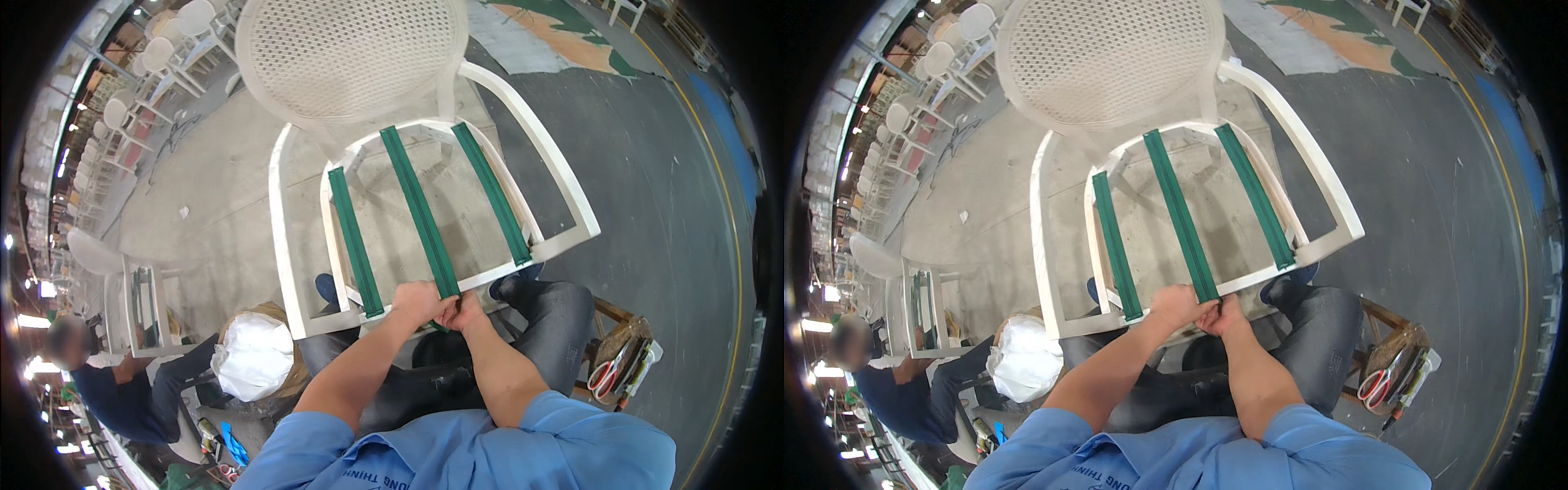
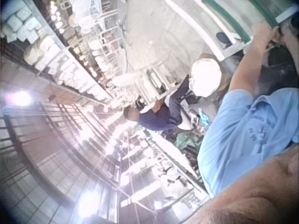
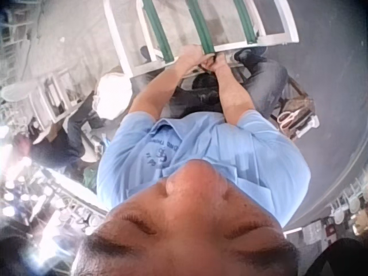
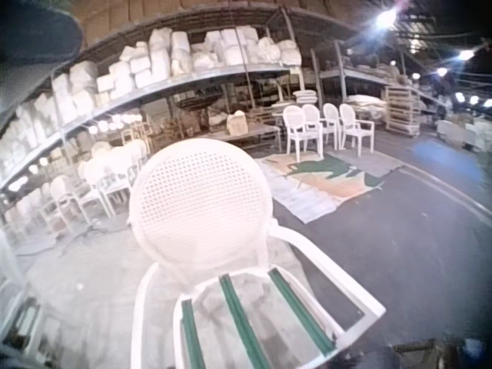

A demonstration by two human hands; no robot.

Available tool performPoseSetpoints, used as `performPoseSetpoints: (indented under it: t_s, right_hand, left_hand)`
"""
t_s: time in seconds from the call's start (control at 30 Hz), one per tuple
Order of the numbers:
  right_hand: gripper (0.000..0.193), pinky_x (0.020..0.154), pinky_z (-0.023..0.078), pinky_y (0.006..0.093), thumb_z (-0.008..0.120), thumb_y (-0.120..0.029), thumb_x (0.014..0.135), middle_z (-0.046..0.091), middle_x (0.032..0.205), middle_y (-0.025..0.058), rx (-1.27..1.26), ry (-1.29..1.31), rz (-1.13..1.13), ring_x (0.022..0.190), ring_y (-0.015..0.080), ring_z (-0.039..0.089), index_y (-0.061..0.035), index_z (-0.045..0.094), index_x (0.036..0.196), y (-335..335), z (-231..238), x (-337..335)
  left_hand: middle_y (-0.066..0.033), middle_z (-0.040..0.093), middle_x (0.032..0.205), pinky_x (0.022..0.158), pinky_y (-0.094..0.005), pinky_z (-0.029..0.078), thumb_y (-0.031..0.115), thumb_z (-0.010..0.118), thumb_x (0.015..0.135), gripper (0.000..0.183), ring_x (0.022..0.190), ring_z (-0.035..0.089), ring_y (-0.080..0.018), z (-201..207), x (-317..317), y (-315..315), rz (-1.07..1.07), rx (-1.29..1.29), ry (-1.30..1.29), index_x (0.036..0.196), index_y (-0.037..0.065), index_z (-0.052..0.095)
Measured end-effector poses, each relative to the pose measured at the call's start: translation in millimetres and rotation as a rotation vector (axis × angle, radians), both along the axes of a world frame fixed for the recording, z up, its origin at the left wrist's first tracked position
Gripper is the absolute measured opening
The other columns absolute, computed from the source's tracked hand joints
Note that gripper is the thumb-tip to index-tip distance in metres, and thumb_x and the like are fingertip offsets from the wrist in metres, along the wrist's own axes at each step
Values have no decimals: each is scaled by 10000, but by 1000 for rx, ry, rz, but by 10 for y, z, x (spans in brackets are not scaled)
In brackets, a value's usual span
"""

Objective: The person attaches green straps to the underside of a white plastic chair seat using a staple gun. They repeatedly position the straps, staple them in place, and trim excess material with scissors.

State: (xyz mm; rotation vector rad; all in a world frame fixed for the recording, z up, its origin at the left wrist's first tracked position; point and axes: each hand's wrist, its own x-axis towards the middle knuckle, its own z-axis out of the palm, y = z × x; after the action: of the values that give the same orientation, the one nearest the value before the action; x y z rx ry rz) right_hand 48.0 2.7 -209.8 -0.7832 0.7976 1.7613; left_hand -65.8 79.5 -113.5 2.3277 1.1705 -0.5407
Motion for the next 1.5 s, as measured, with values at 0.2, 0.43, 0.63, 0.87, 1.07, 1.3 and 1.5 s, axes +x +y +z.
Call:
performPoseSetpoints:
  t_s: [0.2, 0.43, 0.63, 0.87, 1.07, 1.3, 1.5]
  right_hand:
    - [279, 579, 582, 402, 556, -338, 1006, 731, 836, 70, -38, 190, -148, 642, 218, 695, -109, 707, 955, 155, -655, 190]
    - [272, 590, 583, 401, 571, -328, 994, 735, 835, 80, -122, -121, -65, 663, 228, 703, -106, 719, 937, 623, -765, 321]
    - [267, 599, 585, 401, 584, -319, 984, 739, 834, 89, -197, -610, 351, 680, 236, 710, -103, 729, 922, 551, -1001, 297]
    - [261, 610, 586, 400, 599, -309, 972, 743, 833, 99, -277, -1192, 1061, 700, 245, 717, -100, 741, 905, 370, -1296, 267]
    - [256, 619, 588, 400, 612, -300, 961, 747, 832, 108, -294, -1290, 1311, 718, 253, 724, -97, 751, 890, 320, -1469, 276]
    - [251, 630, 589, 399, 627, -290, 949, 752, 830, 119, -294, -1308, 1424, 738, 262, 732, -94, 763, 873, 347, -1649, 347]
    - [246, 639, 590, 398, 640, -282, 939, 755, 829, 128, -262, -1342, 1512, 755, 270, 738, -91, 773, 858, 434, -1717, 286]
  left_hand:
    - [-162, 767, 890, 753, -462, 600, 762, 560, 875, 728, 888, 759, -326, 53, 111, 8, -24, 7, -32, 974, 73, 772]
    - [-187, 754, 870, 706, -462, 598, 743, 570, 884, 745, 806, 756, -343, 2, 96, 50, -36, 14, -54, 957, 25, 754]
    - [-227, 725, 826, 681, -476, 591, 698, 626, 873, 735, 765, 736, -393, -51, 3, 96, -36, -7, -174, 927, -28, 721]
    - [-222, 709, 838, 682, -497, 578, 633, 633, 904, 670, 777, 715, -404, -103, -61, 148, -57, -46, -375, 996, -28, 690]
    - [-204, 702, 874, 706, -486, 569, 486, 676, 928, 504, 783, 696, -391, -157, -94, 190, -56, -121, -420, 1047, -4, 681]
    - [-166, 684, 907, 683, -447, 576, 425, 755, 872, 463, 794, 699, -351, -121, -9, 287, -65, -134, -517, 1007, -10, 669]
    - [-136, 686, 833, 649, -421, 577, 447, 767, 861, 440, 722, 699, -319, -186, -30, 200, -42, -40, -484, 940, 23, 681]
